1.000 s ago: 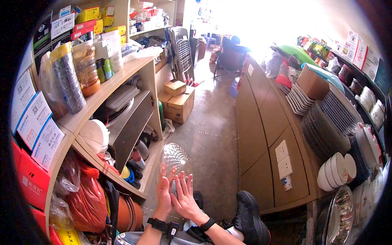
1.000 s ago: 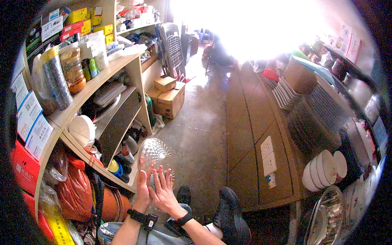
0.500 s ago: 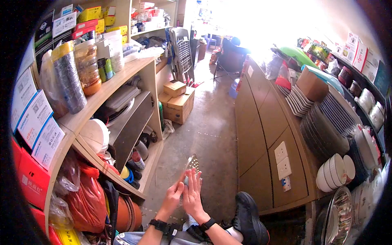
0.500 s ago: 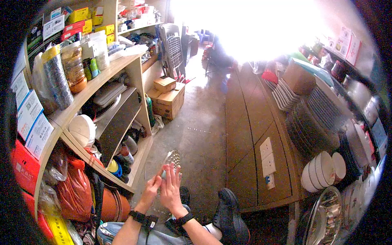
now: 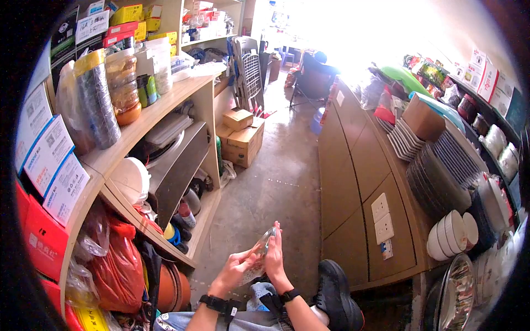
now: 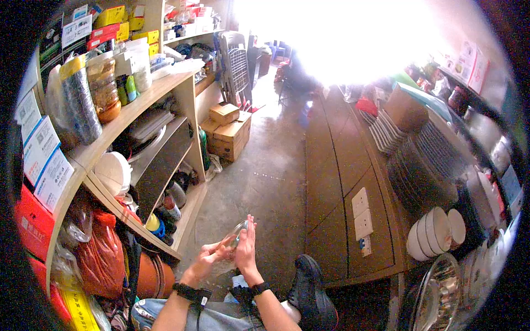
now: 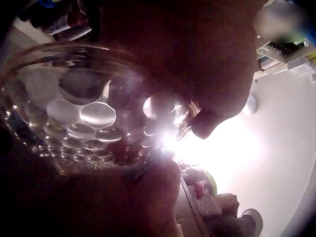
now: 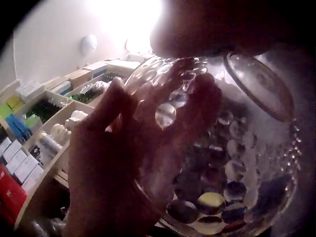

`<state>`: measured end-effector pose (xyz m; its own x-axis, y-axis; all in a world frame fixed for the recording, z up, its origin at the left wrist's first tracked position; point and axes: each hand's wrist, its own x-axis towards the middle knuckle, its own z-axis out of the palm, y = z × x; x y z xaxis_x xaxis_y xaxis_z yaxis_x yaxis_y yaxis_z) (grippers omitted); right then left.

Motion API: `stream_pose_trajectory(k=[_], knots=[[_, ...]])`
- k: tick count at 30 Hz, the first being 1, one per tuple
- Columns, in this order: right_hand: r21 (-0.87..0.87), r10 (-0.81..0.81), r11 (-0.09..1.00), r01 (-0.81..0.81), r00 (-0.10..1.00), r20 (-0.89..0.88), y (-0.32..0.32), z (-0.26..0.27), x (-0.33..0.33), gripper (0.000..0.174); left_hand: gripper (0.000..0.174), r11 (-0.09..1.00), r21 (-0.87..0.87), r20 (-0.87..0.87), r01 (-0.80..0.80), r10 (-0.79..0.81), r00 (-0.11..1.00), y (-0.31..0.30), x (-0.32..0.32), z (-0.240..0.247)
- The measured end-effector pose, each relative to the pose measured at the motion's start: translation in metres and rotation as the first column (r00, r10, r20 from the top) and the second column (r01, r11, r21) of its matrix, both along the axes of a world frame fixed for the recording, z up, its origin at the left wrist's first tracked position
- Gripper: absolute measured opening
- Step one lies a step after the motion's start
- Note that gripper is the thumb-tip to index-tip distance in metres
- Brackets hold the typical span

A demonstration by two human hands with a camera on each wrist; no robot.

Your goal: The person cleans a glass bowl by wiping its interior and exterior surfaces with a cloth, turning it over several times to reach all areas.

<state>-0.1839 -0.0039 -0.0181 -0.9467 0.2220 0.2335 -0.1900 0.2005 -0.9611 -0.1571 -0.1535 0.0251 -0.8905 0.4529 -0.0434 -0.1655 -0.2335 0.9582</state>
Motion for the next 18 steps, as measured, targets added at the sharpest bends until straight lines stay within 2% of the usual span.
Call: stream_pose_trajectory(k=[4, 9, 12, 16, 18], knots=[[-0.066, 0.02, 0.998, -0.016, 0.997, 0.069, 0.006, -0.006, -0.007, 0.057, 0.046, 0.998, 0.054, 0.027, 0.03, -0.032, 0.999, -0.013, -0.004, 0.008], [-0.369, 0.107, 0.929, -0.039, 0.98, 0.167, 0.016, -0.011, -0.009, 0.057, 0.05, 0.993, 0.117, 0.12, 0.015, -0.029, 0.992, -0.018, -0.002, 0.016], [-0.48, 0.149, 0.877, -0.029, 0.965, 0.214, 0.019, -0.014, -0.009, 0.058, 0.052, 0.985, 0.171, 0.138, -0.026, 0.002, 0.99, -0.014, 0.003, 0.026], [-0.511, 0.168, 0.86, -0.012, 0.951, 0.26, 0.02, -0.016, -0.007, 0.059, 0.061, 0.974, 0.215, 0.062, -0.077, 0.065, 0.996, -0.014, -0.002, 0.016], [-0.517, 0.17, 0.856, -0.005, 0.947, 0.272, 0.019, -0.017, -0.005, 0.06, 0.066, 0.937, 0.311, 0.074, -0.159, 0.143, 0.987, -0.014, -0.002, 0.018]])
